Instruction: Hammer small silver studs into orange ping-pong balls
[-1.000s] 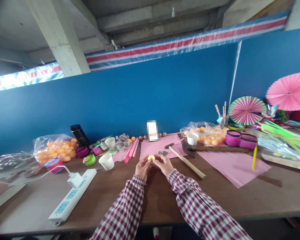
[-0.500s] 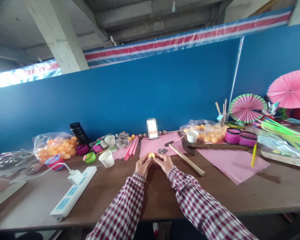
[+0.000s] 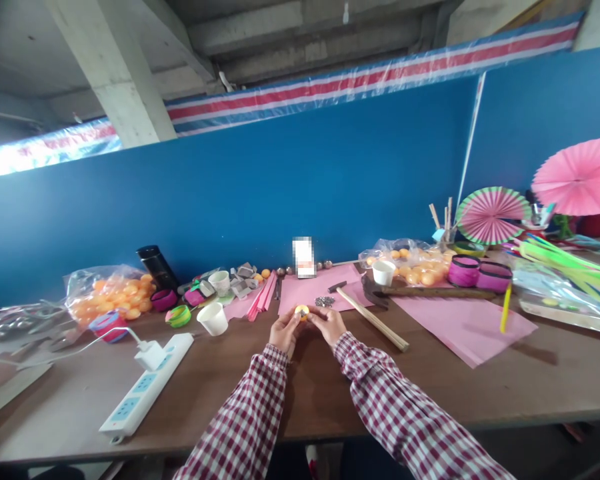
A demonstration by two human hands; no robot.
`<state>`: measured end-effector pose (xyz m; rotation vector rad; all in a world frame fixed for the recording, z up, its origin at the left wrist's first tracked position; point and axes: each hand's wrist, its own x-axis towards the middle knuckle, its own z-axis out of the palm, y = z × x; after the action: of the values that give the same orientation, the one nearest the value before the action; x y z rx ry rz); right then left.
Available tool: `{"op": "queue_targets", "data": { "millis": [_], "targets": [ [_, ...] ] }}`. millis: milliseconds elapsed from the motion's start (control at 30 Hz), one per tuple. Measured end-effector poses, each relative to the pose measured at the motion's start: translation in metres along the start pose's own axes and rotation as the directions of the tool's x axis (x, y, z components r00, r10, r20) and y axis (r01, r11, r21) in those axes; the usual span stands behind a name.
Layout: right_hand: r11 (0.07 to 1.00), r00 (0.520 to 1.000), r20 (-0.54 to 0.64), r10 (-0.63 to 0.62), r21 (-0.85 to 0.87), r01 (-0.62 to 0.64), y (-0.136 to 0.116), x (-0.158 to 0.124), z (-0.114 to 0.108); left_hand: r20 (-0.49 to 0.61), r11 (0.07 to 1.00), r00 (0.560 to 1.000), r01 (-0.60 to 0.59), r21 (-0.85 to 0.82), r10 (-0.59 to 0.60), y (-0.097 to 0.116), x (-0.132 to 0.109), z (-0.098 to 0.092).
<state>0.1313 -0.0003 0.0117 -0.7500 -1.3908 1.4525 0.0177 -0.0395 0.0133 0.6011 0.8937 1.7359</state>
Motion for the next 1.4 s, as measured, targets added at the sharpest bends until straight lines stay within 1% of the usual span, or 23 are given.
{"op": "queue_targets", "data": {
  "millis": [100, 200, 267, 333, 467, 633, 833, 1000, 1067, 1233, 1400],
  "targets": [
    [0.999, 1.000, 0.025, 0.018, 0.037, -0.019, 0.003, 0.000, -0.001, 0.018, 1.000, 1.000, 0.014, -0.026, -0.014, 0.001, 0.000, 0.000],
    [0.997, 0.999, 0.010, 0.035, 0.075, -0.036, 0.004, 0.001, 0.000, 0.013, 1.000, 1.000, 0.019, -0.001, -0.019, 0.001, 0.000, 0.000],
    [0.997, 0.999, 0.000, 0.039, 0.071, -0.039, 0.003, 0.000, 0.001, 0.012, 1.000, 1.000, 0.006, 0.021, -0.007, 0.000, 0.001, 0.000],
    [0.999, 1.000, -0.010, 0.021, 0.025, -0.021, 0.000, -0.001, 0.001, 0.005, 0.998, 1.000, -0.022, 0.051, 0.022, -0.001, 0.002, 0.000],
    [0.991, 0.997, -0.030, -0.065, -0.120, 0.060, -0.007, -0.003, 0.003, -0.014, 0.989, 0.997, -0.072, 0.129, 0.074, -0.004, 0.004, -0.002],
    [0.965, 0.989, -0.005, -0.150, -0.220, 0.145, -0.011, -0.007, 0.006, 0.014, 0.979, 0.996, -0.087, 0.185, 0.086, -0.006, 0.006, -0.006],
    [0.950, 0.982, 0.007, -0.190, -0.249, 0.186, -0.003, -0.006, 0.007, 0.040, 0.991, 0.998, -0.052, 0.124, 0.047, -0.002, 0.001, 0.000],
    [0.949, 0.983, 0.013, -0.181, -0.260, 0.178, 0.001, -0.003, 0.006, 0.004, 0.996, 1.000, -0.002, 0.094, 0.001, 0.002, -0.002, 0.002],
    [0.941, 0.982, 0.018, -0.187, -0.285, 0.184, 0.002, -0.003, 0.006, -0.005, 0.996, 1.000, -0.004, 0.087, 0.004, 0.002, -0.001, 0.002],
    [0.913, 0.969, 0.051, -0.242, -0.326, 0.245, 0.004, -0.003, 0.006, -0.035, 0.997, 0.999, -0.014, 0.072, 0.017, 0.001, 0.000, 0.001],
    [0.884, 0.964, 0.067, -0.259, -0.385, 0.264, 0.004, -0.005, 0.007, -0.008, 0.996, 0.999, -0.035, 0.080, 0.036, 0.001, -0.001, 0.002]
  ]
}}
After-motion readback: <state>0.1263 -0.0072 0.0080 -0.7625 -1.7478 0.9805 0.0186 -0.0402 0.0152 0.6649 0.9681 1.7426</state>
